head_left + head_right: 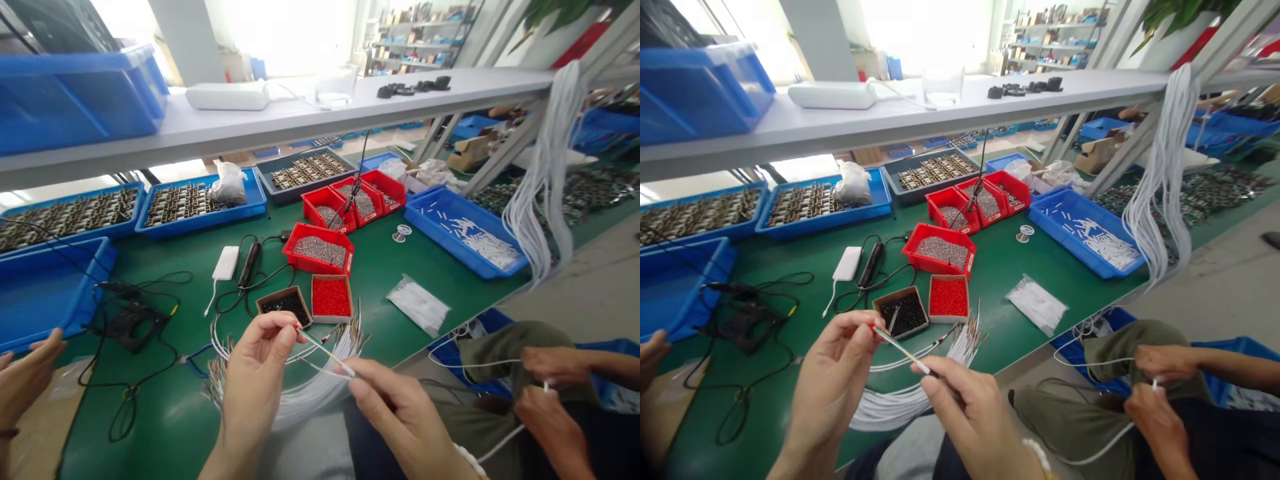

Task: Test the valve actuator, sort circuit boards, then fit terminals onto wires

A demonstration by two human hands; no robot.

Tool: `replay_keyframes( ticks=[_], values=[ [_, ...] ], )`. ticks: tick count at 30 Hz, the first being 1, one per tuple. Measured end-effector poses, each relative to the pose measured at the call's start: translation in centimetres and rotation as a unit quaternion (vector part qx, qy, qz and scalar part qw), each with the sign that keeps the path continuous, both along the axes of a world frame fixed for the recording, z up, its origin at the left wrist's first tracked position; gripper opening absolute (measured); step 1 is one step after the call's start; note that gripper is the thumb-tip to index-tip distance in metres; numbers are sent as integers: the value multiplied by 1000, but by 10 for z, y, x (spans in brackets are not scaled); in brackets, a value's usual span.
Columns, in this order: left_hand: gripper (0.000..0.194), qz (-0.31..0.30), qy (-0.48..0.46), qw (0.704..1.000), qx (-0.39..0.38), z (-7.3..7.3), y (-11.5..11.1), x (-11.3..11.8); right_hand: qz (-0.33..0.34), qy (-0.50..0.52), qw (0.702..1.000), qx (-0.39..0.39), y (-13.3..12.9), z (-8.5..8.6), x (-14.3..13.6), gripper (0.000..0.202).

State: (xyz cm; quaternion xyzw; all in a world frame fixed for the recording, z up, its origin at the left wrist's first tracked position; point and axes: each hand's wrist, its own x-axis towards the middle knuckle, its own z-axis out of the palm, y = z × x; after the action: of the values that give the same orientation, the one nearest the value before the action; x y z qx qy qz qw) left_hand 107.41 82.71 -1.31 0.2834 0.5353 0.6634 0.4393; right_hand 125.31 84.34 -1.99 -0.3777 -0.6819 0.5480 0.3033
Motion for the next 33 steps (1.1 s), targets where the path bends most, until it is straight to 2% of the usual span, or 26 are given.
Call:
replay_keyframes(
  ticks=[4,8,11,14,17,20,23,25,28,31,33],
  values=[
    [9,9,106,994,11,0,-2,0,13,-3,1000,0,-1,-1,3,25],
    [8,-4,220,975,14,8,-3,-2,8,0,1000,-13,0,1,3,25],
    [17,-25,153,988,4,12,-5,-4,17,12,999,-36,1,2,0,25],
    [16,-130,62,989,-27,11,-7,-4,30,29,997,-68,2,0,-3,27],
    [7,-214,41,975,-42,8,-8,0,39,76,987,-136,2,-1,-7,31],
    [11,-199,92,975,-17,5,-10,3,55,139,965,-214,2,1,-11,37],
    [18,-124,169,978,8,4,-14,4,69,170,950,-251,4,4,-13,36],
    [16,-88,174,981,5,4,-15,5,79,183,945,-260,4,4,-13,34],
    [12,-105,116,988,-13,4,-16,6,85,198,937,-275,2,2,-12,32],
    [19,-157,18,987,-37,1,-18,9,95,192,938,-273,-1,2,-12,33],
    [21,-169,-40,983,-54,-1,-21,11,103,197,938,-265,-3,2,-13,33]
  ],
)
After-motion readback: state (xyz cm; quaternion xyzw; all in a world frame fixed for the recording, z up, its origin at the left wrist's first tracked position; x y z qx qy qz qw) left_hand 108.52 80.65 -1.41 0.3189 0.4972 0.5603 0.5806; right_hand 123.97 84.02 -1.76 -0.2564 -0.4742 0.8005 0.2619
